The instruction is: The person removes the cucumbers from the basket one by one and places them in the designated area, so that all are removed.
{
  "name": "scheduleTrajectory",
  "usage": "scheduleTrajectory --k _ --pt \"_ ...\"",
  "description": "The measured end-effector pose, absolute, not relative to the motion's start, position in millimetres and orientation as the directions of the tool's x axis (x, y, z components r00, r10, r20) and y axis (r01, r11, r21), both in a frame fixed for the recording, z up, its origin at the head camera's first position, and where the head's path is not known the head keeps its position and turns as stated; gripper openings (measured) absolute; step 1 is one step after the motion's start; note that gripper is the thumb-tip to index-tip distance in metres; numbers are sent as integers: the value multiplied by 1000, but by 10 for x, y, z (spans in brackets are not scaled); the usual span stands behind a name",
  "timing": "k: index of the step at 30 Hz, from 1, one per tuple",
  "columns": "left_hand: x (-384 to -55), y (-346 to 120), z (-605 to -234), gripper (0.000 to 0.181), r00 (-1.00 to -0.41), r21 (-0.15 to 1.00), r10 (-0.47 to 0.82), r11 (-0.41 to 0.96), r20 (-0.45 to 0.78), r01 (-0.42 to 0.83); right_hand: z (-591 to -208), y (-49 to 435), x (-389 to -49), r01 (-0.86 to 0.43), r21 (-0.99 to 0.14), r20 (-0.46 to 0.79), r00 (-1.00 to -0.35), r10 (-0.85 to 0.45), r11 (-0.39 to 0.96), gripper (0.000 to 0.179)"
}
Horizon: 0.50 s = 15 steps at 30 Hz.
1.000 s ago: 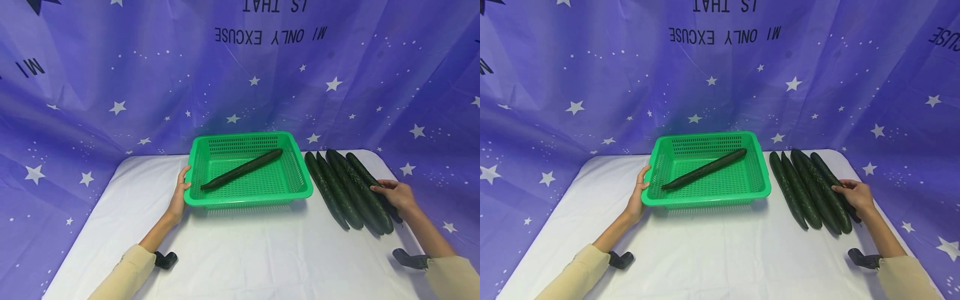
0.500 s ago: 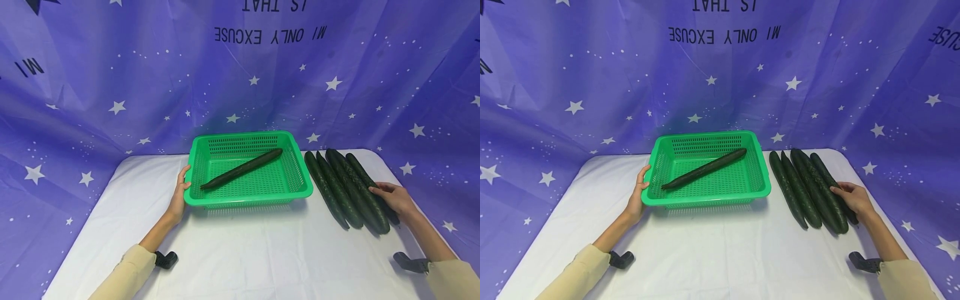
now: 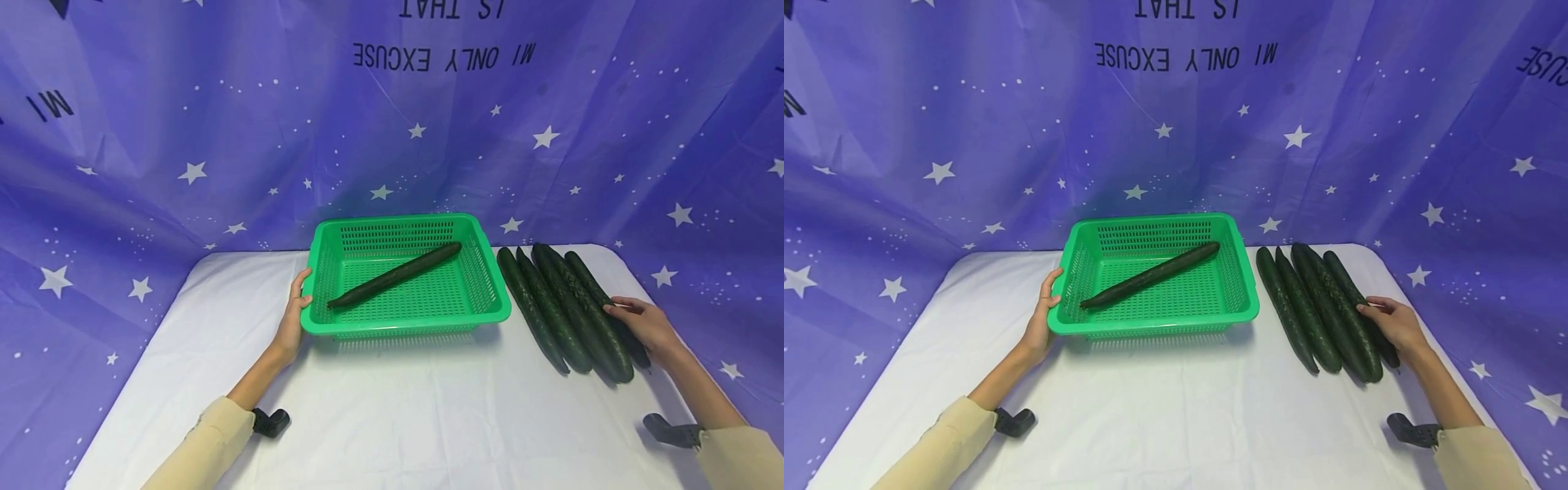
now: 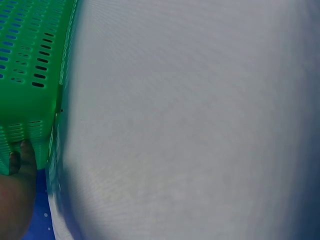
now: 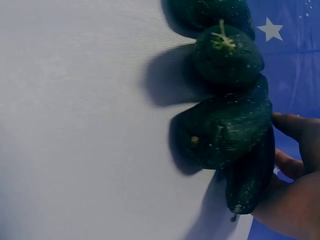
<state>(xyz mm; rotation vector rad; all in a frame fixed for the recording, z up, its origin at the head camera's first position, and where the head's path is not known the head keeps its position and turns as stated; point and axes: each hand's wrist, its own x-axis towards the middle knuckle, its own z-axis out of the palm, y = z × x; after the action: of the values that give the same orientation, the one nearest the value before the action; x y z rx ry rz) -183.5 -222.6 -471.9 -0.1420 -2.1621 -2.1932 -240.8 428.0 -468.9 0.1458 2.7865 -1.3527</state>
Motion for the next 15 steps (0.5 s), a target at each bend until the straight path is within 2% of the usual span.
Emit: scheduleTrajectory --k 2,6,12,15 --pt "-1837 -2228 -4721 64 -994 994 25 -8 108 108 -4666 4283 -2412 67 -823 -40 -997 59 564 55" --pt "-1842 -2231 -4724 64 -994 994 27 -3 108 108 -4589 4267 -2444 9 -863 31 -997 71 505 16" --pt "-1844 -2229 -4720 64 -994 994 26 3 109 109 -4340 4066 -2527 -58 -813 109 -993 54 579 15" --pt "-1844 -2228 -4721 64 -994 994 25 5 111 111 -4172 3872 -2578 -103 -815 136 -991 16 571 17"
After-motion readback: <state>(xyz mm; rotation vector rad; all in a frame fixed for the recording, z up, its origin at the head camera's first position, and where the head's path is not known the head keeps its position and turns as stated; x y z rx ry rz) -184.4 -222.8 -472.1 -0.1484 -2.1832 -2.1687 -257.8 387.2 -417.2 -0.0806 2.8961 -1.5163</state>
